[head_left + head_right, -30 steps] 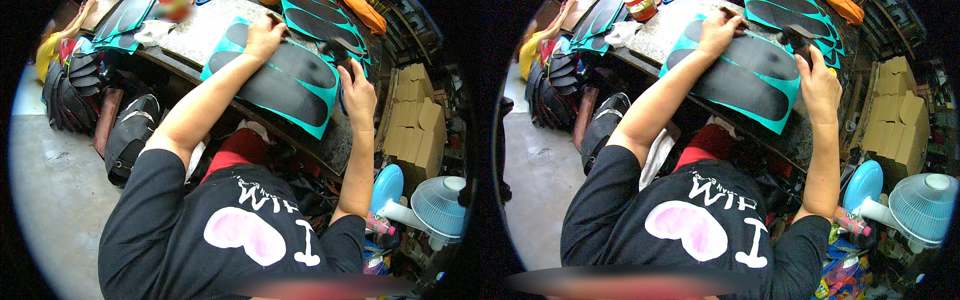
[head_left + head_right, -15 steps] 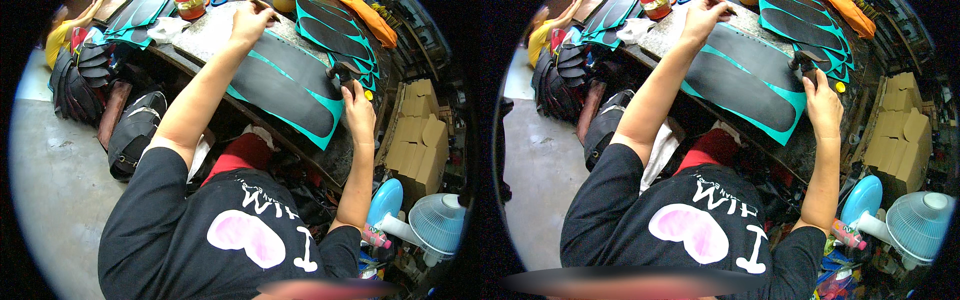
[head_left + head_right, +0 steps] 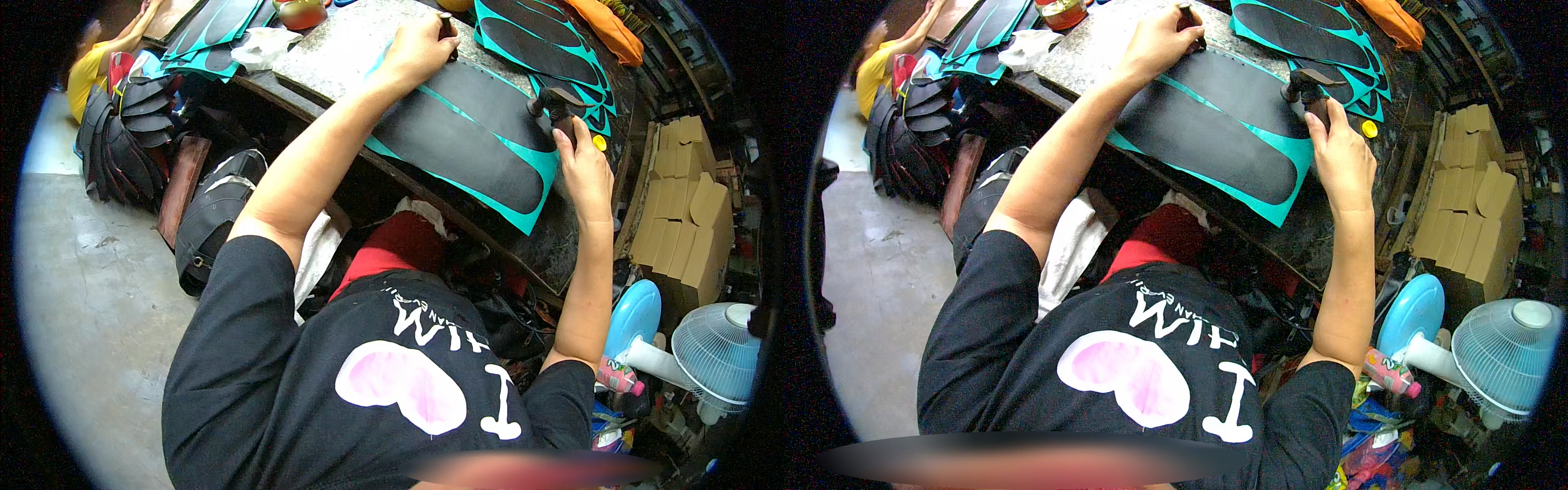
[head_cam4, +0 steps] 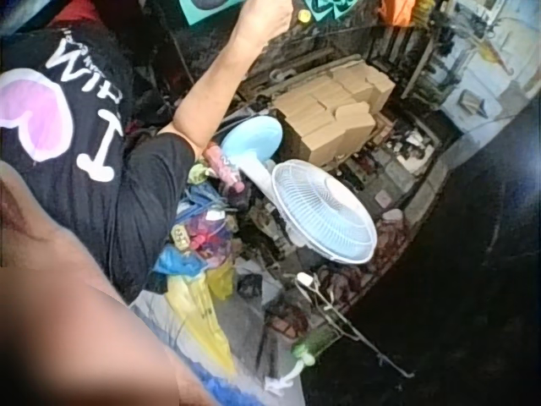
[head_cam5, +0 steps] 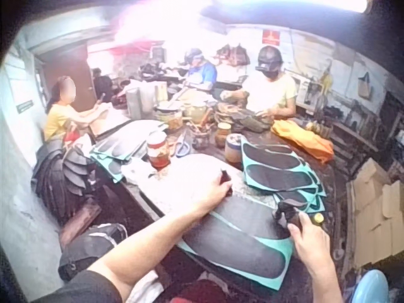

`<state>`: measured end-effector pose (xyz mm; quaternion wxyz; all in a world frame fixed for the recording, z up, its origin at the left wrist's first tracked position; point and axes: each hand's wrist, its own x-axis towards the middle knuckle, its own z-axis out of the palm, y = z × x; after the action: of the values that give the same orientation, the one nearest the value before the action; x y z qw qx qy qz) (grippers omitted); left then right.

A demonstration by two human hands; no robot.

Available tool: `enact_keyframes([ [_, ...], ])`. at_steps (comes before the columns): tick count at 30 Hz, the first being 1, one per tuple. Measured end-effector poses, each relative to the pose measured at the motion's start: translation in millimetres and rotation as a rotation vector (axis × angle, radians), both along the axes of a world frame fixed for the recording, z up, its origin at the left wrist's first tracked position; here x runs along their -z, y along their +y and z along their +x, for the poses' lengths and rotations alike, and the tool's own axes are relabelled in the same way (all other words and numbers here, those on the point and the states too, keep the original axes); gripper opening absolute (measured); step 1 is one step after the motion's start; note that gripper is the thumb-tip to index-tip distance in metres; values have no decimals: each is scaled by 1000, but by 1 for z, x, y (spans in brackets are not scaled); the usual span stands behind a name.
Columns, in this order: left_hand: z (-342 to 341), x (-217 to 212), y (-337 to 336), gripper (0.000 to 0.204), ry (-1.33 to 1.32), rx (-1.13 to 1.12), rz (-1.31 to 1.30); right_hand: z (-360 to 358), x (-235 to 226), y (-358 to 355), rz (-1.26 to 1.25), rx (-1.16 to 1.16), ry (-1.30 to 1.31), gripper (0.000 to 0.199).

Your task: The person uses a hammer and a small metal tool to repeatedly tap along the edges of teal and black shoe insoles placed on a wooden block. They occasionally lift and reposition the insoles and wipe the work surface with a cloth while continuing the hammering.

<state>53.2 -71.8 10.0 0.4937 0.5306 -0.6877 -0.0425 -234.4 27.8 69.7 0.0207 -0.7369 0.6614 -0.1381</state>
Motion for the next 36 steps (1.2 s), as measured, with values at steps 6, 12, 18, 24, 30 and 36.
enact_keyframes([
  [6,-18,-6,0,23,127,64,197,1,-4,0,92,27,-12,54],
  [12,-14,-9,3,18,582,252,201,0,-1,-1,11,-6,30,51],
  [18,12,-1,12,15,555,70,296,-5,1,-4,22,-9,14,53],
  [24,11,13,12,15,497,70,220,-1,-18,-13,52,-36,-96,49],
  [30,9,9,11,14,172,9,65,33,-71,-2,-278,-356,-644,40],
  [36,6,6,18,18,621,86,273,54,-94,8,-463,-506,-791,30],
])
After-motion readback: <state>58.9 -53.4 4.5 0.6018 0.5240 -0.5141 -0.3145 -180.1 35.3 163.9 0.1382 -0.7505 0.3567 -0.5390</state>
